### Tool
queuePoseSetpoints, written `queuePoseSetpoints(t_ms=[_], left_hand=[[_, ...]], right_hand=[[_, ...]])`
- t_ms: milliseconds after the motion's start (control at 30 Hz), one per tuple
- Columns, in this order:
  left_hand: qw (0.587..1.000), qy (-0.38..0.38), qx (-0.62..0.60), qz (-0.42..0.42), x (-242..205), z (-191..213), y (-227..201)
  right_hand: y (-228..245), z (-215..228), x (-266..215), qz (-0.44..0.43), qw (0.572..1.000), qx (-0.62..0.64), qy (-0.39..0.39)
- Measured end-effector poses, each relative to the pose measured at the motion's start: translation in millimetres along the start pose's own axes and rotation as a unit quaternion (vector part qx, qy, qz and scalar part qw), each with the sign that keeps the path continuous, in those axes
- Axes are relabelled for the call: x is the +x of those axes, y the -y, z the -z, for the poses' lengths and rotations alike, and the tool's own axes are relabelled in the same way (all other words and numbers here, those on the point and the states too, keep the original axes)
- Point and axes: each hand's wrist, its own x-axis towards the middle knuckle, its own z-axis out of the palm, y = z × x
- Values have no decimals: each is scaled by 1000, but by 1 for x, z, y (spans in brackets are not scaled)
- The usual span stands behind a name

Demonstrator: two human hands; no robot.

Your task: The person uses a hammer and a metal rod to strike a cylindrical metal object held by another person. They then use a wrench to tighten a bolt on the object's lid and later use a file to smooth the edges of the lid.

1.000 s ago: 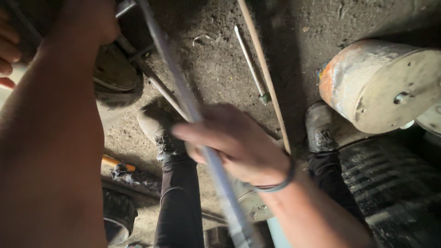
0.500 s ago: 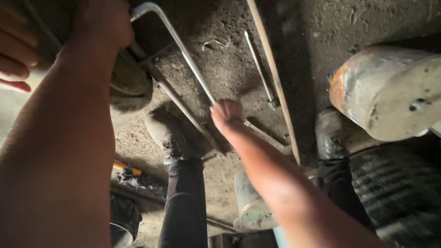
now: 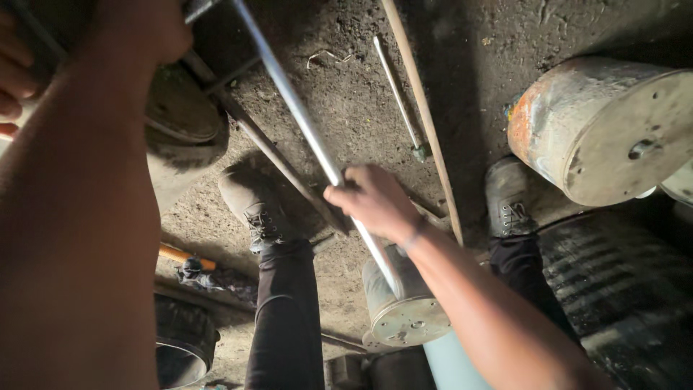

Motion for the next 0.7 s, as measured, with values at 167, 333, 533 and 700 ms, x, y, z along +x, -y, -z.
queuePoseSetpoints(t_ms=[167, 333, 533, 700], left_hand=[[998, 38, -9, 59, -13, 14, -13], [996, 26, 0, 87, -18, 23, -25], [994, 20, -19, 106, -21, 30, -30], [996, 27, 38, 76, -20, 23, -27]], right_hand=[[75, 26, -50, 179, 893, 398, 109], [73, 11, -38, 471, 869, 118, -100], [-28, -42, 23, 59, 982, -144, -110], [-33, -71, 153, -17, 943, -304, -137]])
